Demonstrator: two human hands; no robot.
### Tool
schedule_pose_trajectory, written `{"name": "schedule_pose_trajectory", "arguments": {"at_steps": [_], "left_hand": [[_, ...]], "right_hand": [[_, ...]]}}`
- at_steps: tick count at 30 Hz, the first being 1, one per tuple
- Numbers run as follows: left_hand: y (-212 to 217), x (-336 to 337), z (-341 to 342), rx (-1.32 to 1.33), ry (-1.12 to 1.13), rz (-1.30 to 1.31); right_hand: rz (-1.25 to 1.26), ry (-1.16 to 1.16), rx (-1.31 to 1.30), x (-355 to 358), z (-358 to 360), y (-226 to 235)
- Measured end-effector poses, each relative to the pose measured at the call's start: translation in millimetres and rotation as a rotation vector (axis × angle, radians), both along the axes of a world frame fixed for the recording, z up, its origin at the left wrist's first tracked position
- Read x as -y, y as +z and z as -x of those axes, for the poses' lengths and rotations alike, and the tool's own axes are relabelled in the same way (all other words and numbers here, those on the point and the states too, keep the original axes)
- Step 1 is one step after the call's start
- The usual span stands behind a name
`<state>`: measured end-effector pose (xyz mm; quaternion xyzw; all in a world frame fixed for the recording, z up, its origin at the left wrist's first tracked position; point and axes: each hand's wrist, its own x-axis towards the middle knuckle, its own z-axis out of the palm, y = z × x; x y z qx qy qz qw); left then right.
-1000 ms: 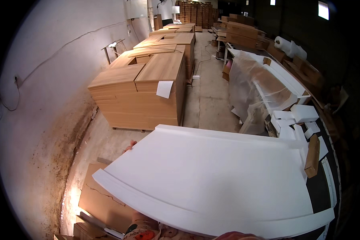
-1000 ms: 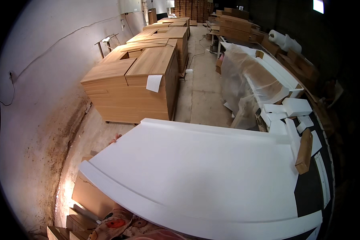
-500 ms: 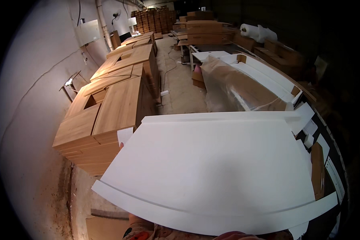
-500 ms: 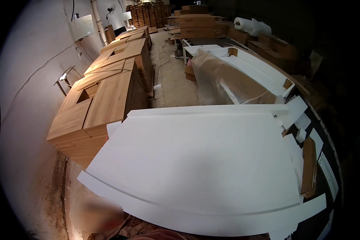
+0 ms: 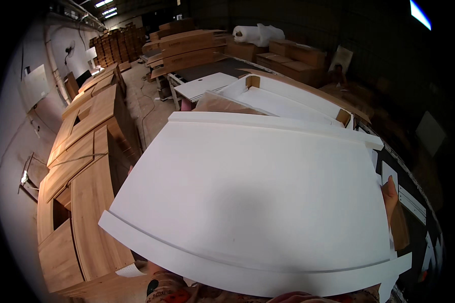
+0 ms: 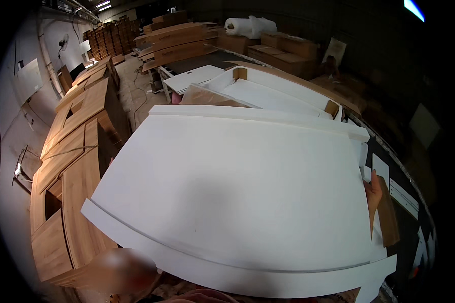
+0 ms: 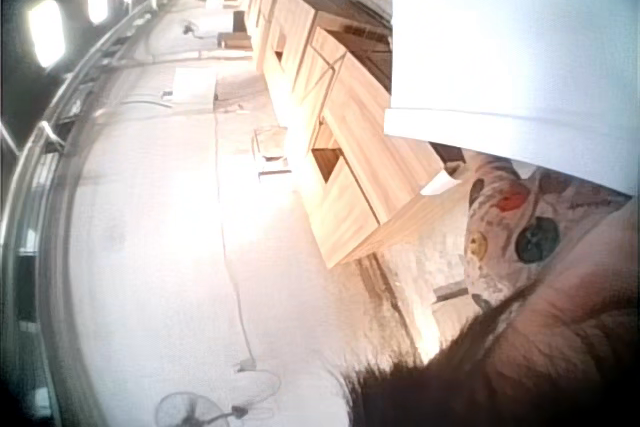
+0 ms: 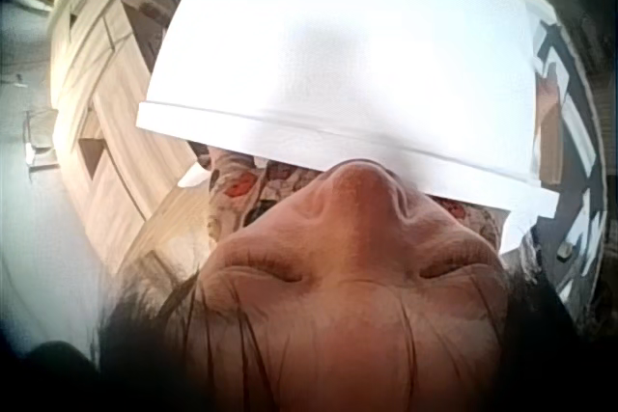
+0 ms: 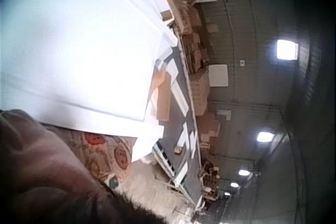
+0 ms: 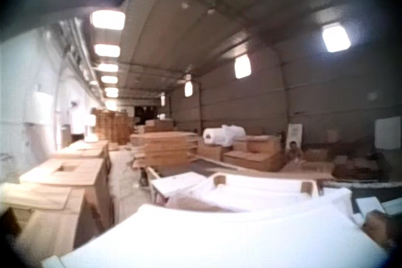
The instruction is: The person packs white furniture panels and smaller components into a large cardboard box. They place protective white paper and plastic sheets between the panels and arrange the parts to fit inside the box.
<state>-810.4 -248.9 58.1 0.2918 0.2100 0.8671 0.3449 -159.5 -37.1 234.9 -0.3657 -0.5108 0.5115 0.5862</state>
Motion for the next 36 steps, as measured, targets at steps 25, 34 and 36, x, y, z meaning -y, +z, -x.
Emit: {"name": "schedule_pose_trajectory", "arguments": {"at_steps": [25,34,36], "left_hand": [[214.5,-580.7,109.5,-0.551,-0.567,0.97],[149.1,-755.0,134.5,-0.796,-0.698,1.213],[125.7,-786.2,140.1,-0.854,-0.624,1.263]], "right_hand": [[0.218,-0.491,-0.088,-321.3,86.8,29.4],[0.304,-0.367,0.041,-433.4,28.8,-48.4],[0.38,-0.331,0.037,-461.9,21.1,-64.9]]}}
